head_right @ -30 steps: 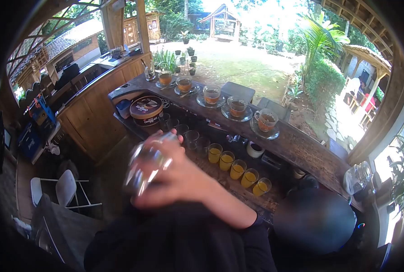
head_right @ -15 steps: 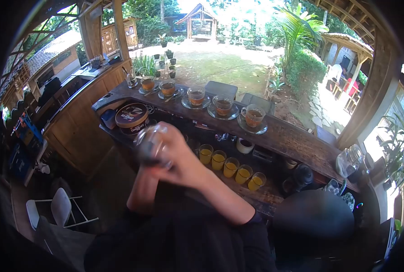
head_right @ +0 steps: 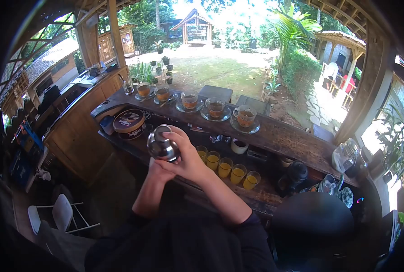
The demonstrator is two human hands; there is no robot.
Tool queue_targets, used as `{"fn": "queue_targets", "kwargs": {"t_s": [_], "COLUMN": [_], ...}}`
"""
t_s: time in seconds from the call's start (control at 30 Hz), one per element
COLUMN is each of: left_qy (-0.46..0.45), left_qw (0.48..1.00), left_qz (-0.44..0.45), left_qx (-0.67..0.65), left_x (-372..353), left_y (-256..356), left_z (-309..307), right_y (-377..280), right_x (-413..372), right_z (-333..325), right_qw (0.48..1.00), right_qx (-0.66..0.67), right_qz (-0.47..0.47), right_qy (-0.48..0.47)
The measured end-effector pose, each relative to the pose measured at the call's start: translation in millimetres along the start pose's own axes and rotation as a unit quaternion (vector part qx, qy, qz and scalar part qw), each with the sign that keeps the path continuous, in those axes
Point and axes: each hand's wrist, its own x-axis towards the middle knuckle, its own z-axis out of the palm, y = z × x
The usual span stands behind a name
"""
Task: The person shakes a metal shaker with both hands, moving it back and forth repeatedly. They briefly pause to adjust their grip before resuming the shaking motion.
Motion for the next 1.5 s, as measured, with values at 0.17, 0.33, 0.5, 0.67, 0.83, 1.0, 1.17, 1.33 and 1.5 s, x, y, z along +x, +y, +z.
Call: {"fn": "queue_targets", "kwargs": {"t_s": [0.17,0.33,0.5,0.67,0.83,1.0,1.17,1.33,1.5], "left_qy": [-0.193,-0.096,-0.035,-0.237,0.077,-0.096,-0.331,-0.139,-0.082], "left_qw": [0.965,0.991,0.986,0.968,0.990,0.995,0.941,0.983,0.980], "left_qz": [-0.149,-0.061,-0.075,-0.015,0.003,-0.009,-0.018,-0.071,-0.117], "left_qx": [-0.097,-0.069,-0.143,-0.080,-0.120,0.011,-0.071,-0.102,-0.138], "left_x": [-12,-27,-44,-56,-52,-49,-47,-19,-25], "left_y": [38,34,-26,24,18,-6,43,13,46], "left_z": [15,34,22,79,47,9,98,8,34], "right_y": [-76,-69,-27,-126,-80,-66,-121,-27,-67], "right_x": [2,-7,-21,-30,-8,5,6,15,15], "right_z": [10,-10,-19,-4,-7,-9,1,0,19], "right_qw": [0.934,0.948,0.992,0.890,0.939,0.991,0.891,0.992,0.945], "right_qx": [-0.065,0.009,0.045,-0.064,0.035,0.049,-0.032,-0.032,0.021], "right_qz": [-0.322,-0.279,-0.089,-0.415,-0.304,-0.020,-0.427,-0.109,-0.308], "right_qy": [-0.139,-0.155,-0.082,-0.179,-0.155,-0.123,-0.147,-0.063,-0.112]}}
